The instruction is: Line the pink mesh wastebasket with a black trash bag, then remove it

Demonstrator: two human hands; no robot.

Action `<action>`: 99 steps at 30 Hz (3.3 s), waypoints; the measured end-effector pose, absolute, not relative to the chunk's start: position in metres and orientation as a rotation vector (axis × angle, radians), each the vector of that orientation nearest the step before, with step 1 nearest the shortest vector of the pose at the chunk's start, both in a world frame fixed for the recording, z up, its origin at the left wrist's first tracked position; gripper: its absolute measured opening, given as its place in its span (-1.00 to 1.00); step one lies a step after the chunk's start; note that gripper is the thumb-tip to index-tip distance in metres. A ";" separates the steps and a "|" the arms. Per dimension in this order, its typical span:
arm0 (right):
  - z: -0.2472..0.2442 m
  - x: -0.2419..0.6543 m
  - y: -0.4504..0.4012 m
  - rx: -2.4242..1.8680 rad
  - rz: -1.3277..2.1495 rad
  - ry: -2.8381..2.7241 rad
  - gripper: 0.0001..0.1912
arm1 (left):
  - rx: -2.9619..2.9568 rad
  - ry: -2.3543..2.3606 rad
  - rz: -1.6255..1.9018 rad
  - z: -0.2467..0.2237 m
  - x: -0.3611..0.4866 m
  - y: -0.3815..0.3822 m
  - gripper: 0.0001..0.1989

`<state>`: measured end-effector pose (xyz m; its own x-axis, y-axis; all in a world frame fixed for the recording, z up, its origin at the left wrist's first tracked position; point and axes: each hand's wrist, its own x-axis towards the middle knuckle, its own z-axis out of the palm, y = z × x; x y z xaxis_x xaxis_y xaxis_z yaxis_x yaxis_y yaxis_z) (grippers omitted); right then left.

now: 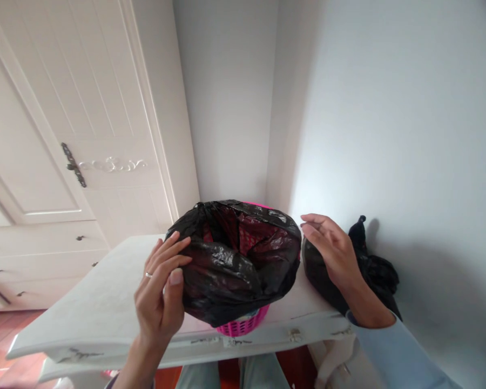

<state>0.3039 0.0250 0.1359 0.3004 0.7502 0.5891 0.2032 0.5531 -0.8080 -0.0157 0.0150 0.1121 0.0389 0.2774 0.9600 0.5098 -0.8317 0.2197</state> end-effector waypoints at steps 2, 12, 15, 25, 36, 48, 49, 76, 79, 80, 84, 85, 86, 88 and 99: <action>0.146 0.301 0.025 -0.962 0.369 -1.394 -0.65 | -2.074 -0.827 -1.972 0.111 -0.023 0.024 -0.75; 0.176 0.257 -0.003 -0.897 0.172 -1.809 -0.61 | -1.867 -1.345 -2.052 0.125 -0.069 0.054 -0.68; 0.183 0.239 -0.010 -0.925 0.079 -1.866 -0.53 | -1.785 -1.252 -2.118 0.144 -0.058 0.020 -0.67; 0.195 0.220 -0.010 -1.122 0.030 -2.004 -0.79 | -2.365 -0.730 -1.134 0.159 0.006 -0.017 -0.75; 0.068 0.256 -0.017 -1.099 0.815 -1.055 -0.42 | -2.389 -0.747 -1.267 0.149 -0.007 -0.012 -0.76; 0.146 0.270 0.007 -1.041 0.746 -1.107 -0.34 | -2.376 -0.736 -1.185 0.148 -0.013 -0.008 -0.77; 0.155 0.272 0.015 -1.071 0.780 -1.169 -0.33 | -2.374 -0.730 -1.172 0.149 -0.014 -0.006 -0.76; 0.046 0.231 0.030 -0.830 1.409 -0.809 -0.54 | -2.355 -0.790 -1.132 0.144 -0.025 0.001 -0.64; 0.033 0.218 0.025 -0.819 1.483 -0.832 -0.58 | -2.326 -0.806 -1.142 0.142 -0.025 0.000 -0.61; 0.033 0.218 0.024 -0.804 1.480 -0.827 -0.59 | -2.313 -0.809 -1.149 0.140 -0.025 -0.001 -0.57; 0.043 0.232 0.020 -0.739 1.450 -0.719 -0.58 | -2.133 -0.925 -1.446 0.120 -0.025 -0.007 -0.43; 0.046 0.237 0.018 -0.731 1.470 -0.684 -0.55 | -2.045 -1.001 -1.603 0.112 -0.025 -0.007 -0.44; 0.048 0.240 0.017 -0.734 1.507 -0.656 -0.52 | -1.947 -1.101 -1.785 0.103 -0.024 -0.007 -0.46; 0.052 0.242 0.012 -0.759 1.575 -0.638 -0.46 | -1.767 -1.373 -2.178 0.086 -0.022 -0.005 -0.53; 0.022 0.223 0.008 -0.898 1.589 -0.697 -0.51 | -1.250 -2.057 -3.381 0.044 -0.034 0.002 -0.54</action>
<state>0.2233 0.0081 0.0222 -0.0840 0.9796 -0.1825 -0.5291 -0.1990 -0.8249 -0.0342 0.0015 0.0445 -0.3937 0.9182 -0.0433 -0.4606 -0.1563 0.8738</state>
